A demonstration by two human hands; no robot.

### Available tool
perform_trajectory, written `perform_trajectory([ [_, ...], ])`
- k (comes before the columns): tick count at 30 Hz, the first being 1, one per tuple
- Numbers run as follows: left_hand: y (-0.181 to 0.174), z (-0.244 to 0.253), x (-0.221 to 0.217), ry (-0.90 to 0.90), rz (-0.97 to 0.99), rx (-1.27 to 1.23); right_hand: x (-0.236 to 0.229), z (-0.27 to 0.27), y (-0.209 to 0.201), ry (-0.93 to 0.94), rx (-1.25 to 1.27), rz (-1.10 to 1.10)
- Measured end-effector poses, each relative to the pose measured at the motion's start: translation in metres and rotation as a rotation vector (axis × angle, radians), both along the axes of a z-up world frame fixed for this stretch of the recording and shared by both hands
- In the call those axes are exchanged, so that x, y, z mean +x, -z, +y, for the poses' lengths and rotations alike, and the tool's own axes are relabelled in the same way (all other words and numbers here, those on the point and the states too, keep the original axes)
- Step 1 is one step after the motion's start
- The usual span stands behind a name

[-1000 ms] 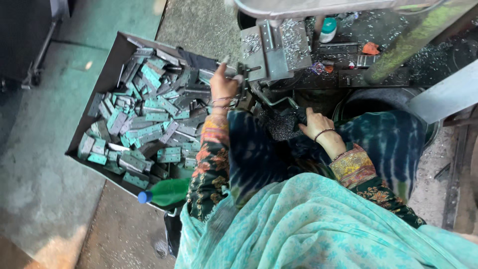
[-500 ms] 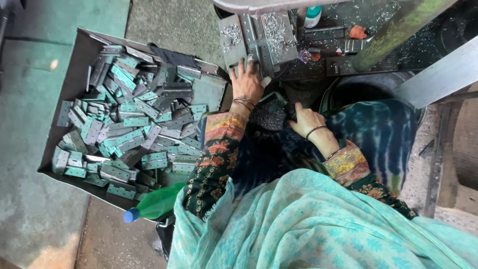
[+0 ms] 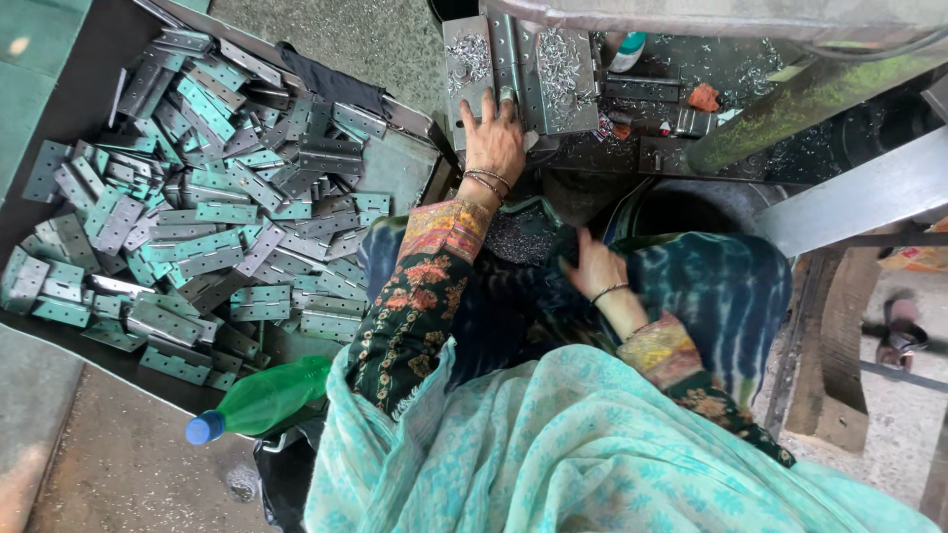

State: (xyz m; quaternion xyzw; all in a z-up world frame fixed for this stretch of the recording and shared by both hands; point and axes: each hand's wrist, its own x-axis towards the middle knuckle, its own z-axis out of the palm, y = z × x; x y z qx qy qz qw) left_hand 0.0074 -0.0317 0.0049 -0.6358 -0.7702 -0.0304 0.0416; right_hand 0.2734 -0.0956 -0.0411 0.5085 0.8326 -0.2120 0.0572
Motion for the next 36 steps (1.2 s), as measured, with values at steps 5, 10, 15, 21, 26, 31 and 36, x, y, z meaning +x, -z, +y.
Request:
perform_trajectory([
  [5,-0.007,-0.006,0.0,-0.003,-0.091,0.049,-0.001,-0.005,0.038,0.015,0.11,0.209],
  [10,-0.011,0.0,0.001,-0.02,-0.064,-0.029,0.0,-0.003,0.01,0.033,-0.022,0.126],
  [15,0.008,0.02,-0.004,-0.038,-0.126,0.017,0.0,0.007,-0.024,-0.009,-0.03,0.008],
  [21,0.007,0.031,-0.012,-0.052,-0.145,0.048,-0.005,-0.013,0.01,0.047,0.116,0.273],
  [26,0.0,0.02,-0.009,-0.064,-0.072,0.069,-0.002,-0.016,0.028,0.09,0.045,0.141],
  [31,-0.006,0.024,-0.008,-0.111,-0.035,0.139,-0.006,-0.004,-0.01,0.039,-0.012,0.101],
  [36,-0.005,0.035,-0.007,-0.143,-0.039,0.035,-0.002,0.006,-0.027,-0.018,0.007,0.002],
])
